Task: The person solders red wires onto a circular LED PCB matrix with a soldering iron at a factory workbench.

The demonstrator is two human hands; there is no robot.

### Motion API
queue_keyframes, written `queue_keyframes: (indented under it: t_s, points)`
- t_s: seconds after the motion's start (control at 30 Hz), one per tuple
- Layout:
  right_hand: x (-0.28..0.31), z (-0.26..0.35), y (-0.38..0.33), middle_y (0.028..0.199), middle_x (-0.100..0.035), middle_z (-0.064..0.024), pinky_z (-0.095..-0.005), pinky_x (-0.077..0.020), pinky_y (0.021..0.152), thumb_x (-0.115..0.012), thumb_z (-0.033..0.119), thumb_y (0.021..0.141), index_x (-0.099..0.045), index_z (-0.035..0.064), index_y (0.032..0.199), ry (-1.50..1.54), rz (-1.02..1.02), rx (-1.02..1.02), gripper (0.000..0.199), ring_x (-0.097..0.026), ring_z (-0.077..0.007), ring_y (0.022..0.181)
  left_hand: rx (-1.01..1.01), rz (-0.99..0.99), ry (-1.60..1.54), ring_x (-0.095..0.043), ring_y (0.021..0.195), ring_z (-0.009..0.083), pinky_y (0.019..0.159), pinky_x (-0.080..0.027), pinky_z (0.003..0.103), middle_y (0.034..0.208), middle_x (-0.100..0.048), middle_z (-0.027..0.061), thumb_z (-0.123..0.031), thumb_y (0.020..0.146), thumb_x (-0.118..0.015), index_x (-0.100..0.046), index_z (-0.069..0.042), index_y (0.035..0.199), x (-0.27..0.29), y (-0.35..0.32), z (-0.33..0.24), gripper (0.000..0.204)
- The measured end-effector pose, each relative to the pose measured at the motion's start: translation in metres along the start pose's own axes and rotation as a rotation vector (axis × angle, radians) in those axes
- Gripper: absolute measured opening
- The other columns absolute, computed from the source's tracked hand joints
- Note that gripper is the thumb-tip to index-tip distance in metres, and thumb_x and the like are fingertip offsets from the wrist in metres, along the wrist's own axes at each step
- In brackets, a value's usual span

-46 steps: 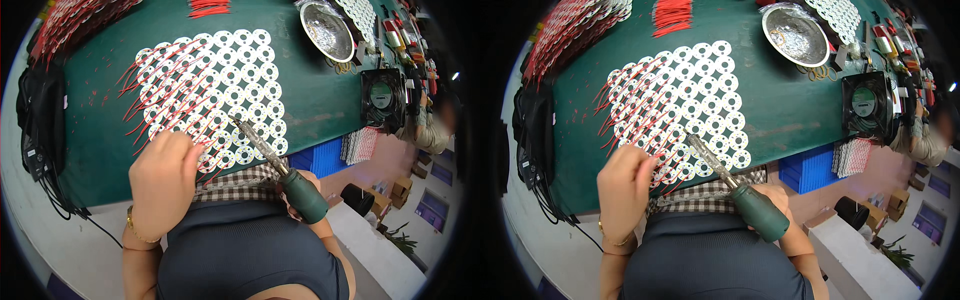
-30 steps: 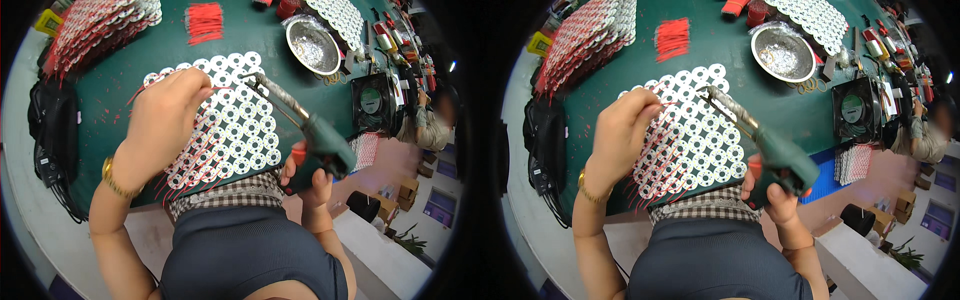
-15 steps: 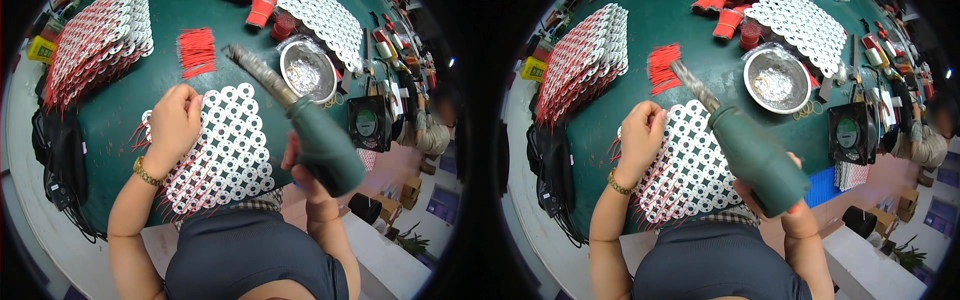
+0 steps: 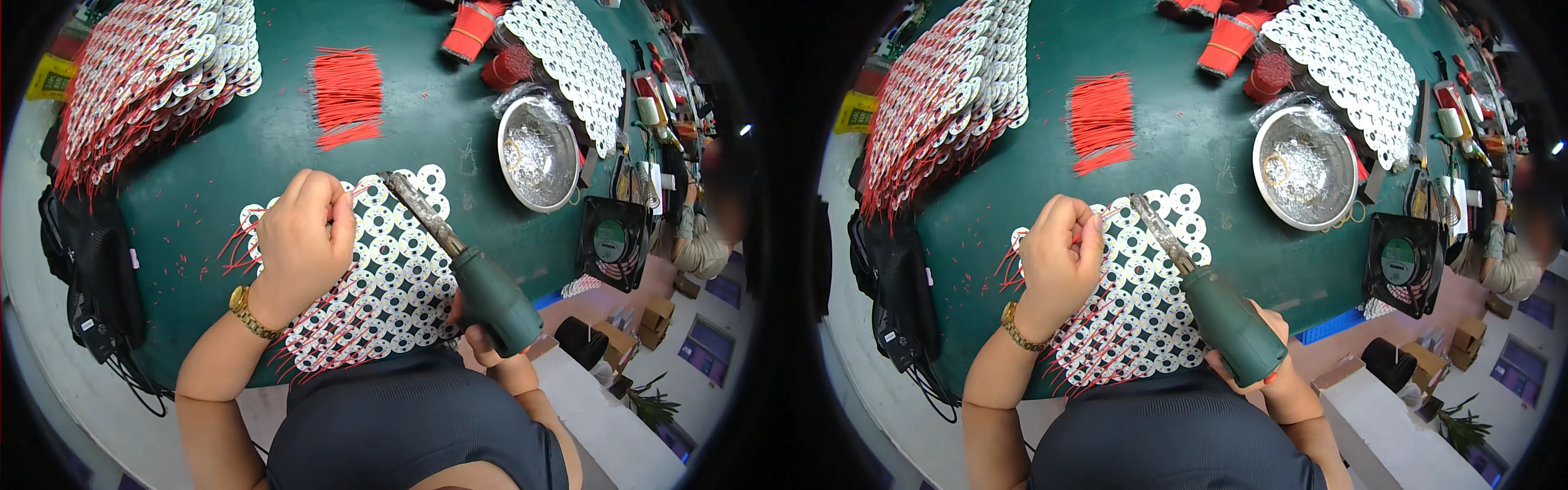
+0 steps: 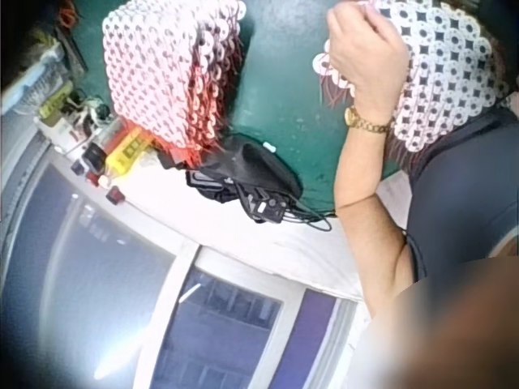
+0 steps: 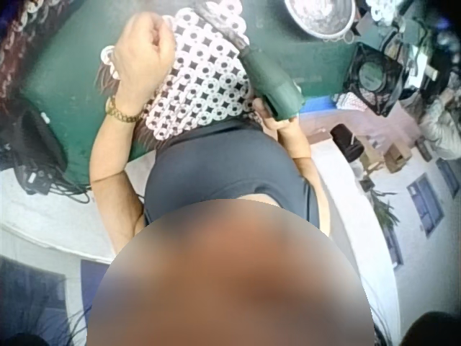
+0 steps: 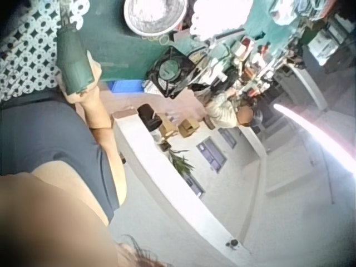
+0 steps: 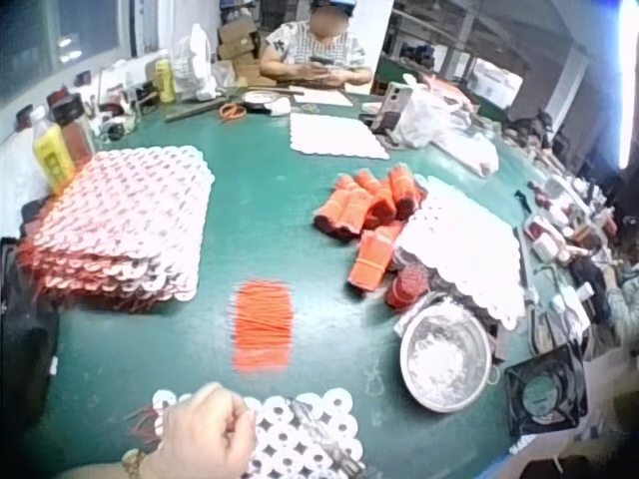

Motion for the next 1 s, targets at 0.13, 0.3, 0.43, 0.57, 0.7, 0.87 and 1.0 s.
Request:
queue_keyframes:
  t_s: [0.13,0.3,0.43,0.57,0.7,0.87,1.0]
  points:
    - [0.001,0.007,0.005,0.09,-0.066,-0.0134,-0.0331,-0.0537,0.062,-0.071,0.016,0.063,-0.065,0.0018,0.101,-0.095,0.037,0.014,0.041,-0.066,-0.0293,0.068,-0.024,-0.025,0.01,-0.046,0.048,0.017,0.044,-0.035,0.03,0.069,-0.051,0.0067,0.001,0.081,-0.062,-0.052,-0.002,0.078,0.0,-0.001,0.002,0.011]
    - [0.001,0.007,0.005,0.09,-0.066,-0.0128,-0.0332,-0.0533,0.061,-0.071,0.017,0.062,-0.065,0.0018,0.101,-0.149,0.065,0.005,0.042,-0.065,-0.0283,0.067,-0.054,-0.039,0.041,-0.046,0.048,0.0191,0.044,-0.036,0.032,0.069,-0.051,0.0071,0.003,0.079,-0.062,-0.051,-0.003,0.078,-0.001,-0.002,0.001,0.012]
    - [0.001,0.011,0.006,0.087,-0.065,-0.0123,-0.0327,-0.0528,0.059,-0.072,0.017,0.061,-0.064,0.0011,0.101,-0.158,0.064,0.008,0.044,-0.064,-0.0282,0.065,-0.081,-0.053,0.069,-0.049,0.05,0.0219,0.045,-0.037,0.033,0.069,-0.051,0.0078,0.003,0.078,-0.063,-0.05,-0.003,0.078,-0.001,-0.002,0.0,0.014]
    - [0.002,0.012,0.007,0.083,-0.063,-0.0109,-0.0321,-0.0517,0.057,-0.072,0.016,0.058,-0.064,0.0013,0.101,-0.188,0.077,0.011,0.046,-0.063,-0.0274,0.062,-0.087,-0.047,0.1,-0.052,0.052,0.0241,0.047,-0.039,0.035,0.07,-0.052,0.0082,0.002,0.078,-0.063,-0.05,-0.003,0.078,-0.003,-0.001,0.0,0.014]
    - [0.001,0.013,0.008,0.081,-0.061,-0.01,-0.032,-0.0508,0.056,-0.071,0.015,0.057,-0.064,0.0017,0.1,-0.174,0.074,-0.004,0.046,-0.062,-0.0274,0.06,-0.101,-0.04,0.128,-0.053,0.054,0.0247,0.048,-0.04,0.035,0.071,-0.052,0.0082,0.001,0.078,-0.063,-0.051,-0.004,0.078,-0.004,-0.001,-0.001,0.013]
    - [-0.001,0.018,0.011,0.081,-0.06,-0.0088,-0.0321,-0.0495,0.054,-0.072,0.015,0.056,-0.063,0.0027,0.099,-0.218,0.091,0.109,0.046,-0.06,-0.0263,0.06,-0.081,-0.02,0.133,-0.053,0.055,0.0253,0.049,-0.04,0.036,0.071,-0.052,0.0081,0.0,0.078,-0.063,-0.052,-0.004,0.078,-0.003,-0.002,-0.001,0.012]
    - [-0.002,0.024,0.016,0.082,-0.059,-0.0082,-0.0317,-0.0488,0.053,-0.073,0.015,0.056,-0.064,0.0035,0.098,-0.241,0.123,0.119,0.044,-0.059,-0.0251,0.059,-0.081,-0.02,0.145,-0.054,0.055,0.026,0.05,-0.041,0.036,0.071,-0.053,0.0081,0.0,0.078,-0.062,-0.052,-0.004,0.078,-0.002,-0.002,-0.002,0.011]
Point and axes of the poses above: each hand's wrist, its own y-axis towards the middle knuckle, its own x-axis out of the back of the hand, z = x × y, the point moved 4 cm from there along y, towards the middle knuckle
